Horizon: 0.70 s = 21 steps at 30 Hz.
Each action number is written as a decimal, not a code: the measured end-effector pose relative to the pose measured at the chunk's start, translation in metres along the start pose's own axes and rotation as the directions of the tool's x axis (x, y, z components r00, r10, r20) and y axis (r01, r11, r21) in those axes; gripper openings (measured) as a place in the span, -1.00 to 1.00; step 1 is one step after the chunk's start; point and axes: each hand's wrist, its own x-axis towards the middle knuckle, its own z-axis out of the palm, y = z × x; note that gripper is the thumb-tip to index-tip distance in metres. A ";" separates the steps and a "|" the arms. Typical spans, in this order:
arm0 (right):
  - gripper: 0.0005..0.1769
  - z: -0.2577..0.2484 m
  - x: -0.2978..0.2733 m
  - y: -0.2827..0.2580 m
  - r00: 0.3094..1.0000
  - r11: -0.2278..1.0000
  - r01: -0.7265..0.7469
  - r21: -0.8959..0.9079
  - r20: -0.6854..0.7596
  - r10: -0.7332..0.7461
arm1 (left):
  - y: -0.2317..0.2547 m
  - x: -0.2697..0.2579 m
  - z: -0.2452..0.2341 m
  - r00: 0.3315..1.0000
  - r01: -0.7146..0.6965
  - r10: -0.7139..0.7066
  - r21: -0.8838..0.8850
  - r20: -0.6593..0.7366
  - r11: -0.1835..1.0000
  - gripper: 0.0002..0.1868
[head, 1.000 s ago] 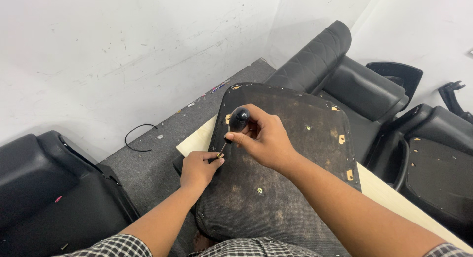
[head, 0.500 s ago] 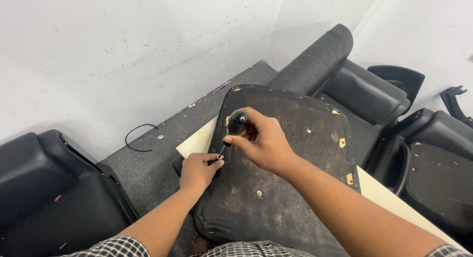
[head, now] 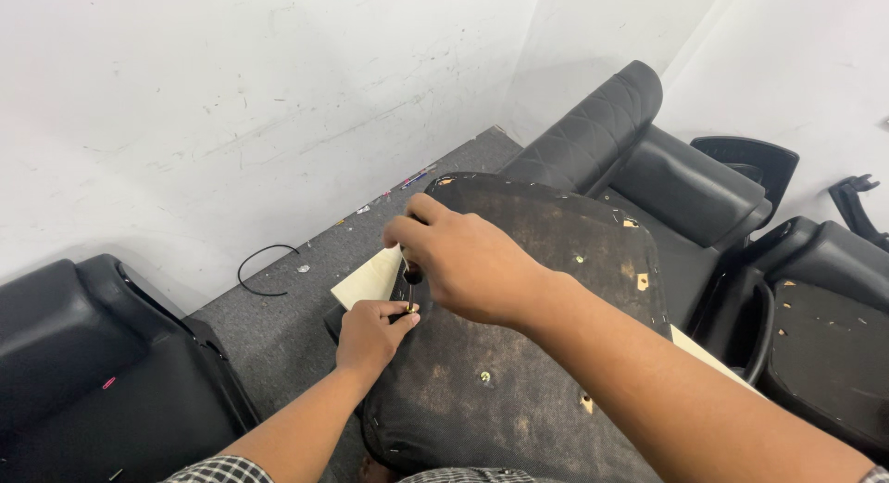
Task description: The person uses a screwdriver to remove multiple screws from the underside of a black chair seat. They loosen each screw, lift it out, and place it in a small pile on the seat surface.
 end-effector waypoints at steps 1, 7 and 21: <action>-0.71 -0.001 0.002 -0.003 0.997 0.992 -0.050 -0.116 0.048 0.055 | 0.000 -0.001 0.000 1.000 -0.008 0.008 -0.010 -0.005 1.000 -0.72; -0.74 0.001 0.013 -0.011 0.977 0.900 -0.078 -0.429 0.147 0.154 | -0.004 0.001 0.002 1.000 0.001 -0.001 -0.015 -0.025 1.000 -0.66; -0.55 -0.016 0.016 -0.041 0.906 0.881 -0.059 -0.470 0.346 0.245 | 0.007 -0.005 -0.002 0.996 -0.047 0.044 0.037 0.075 0.998 -0.54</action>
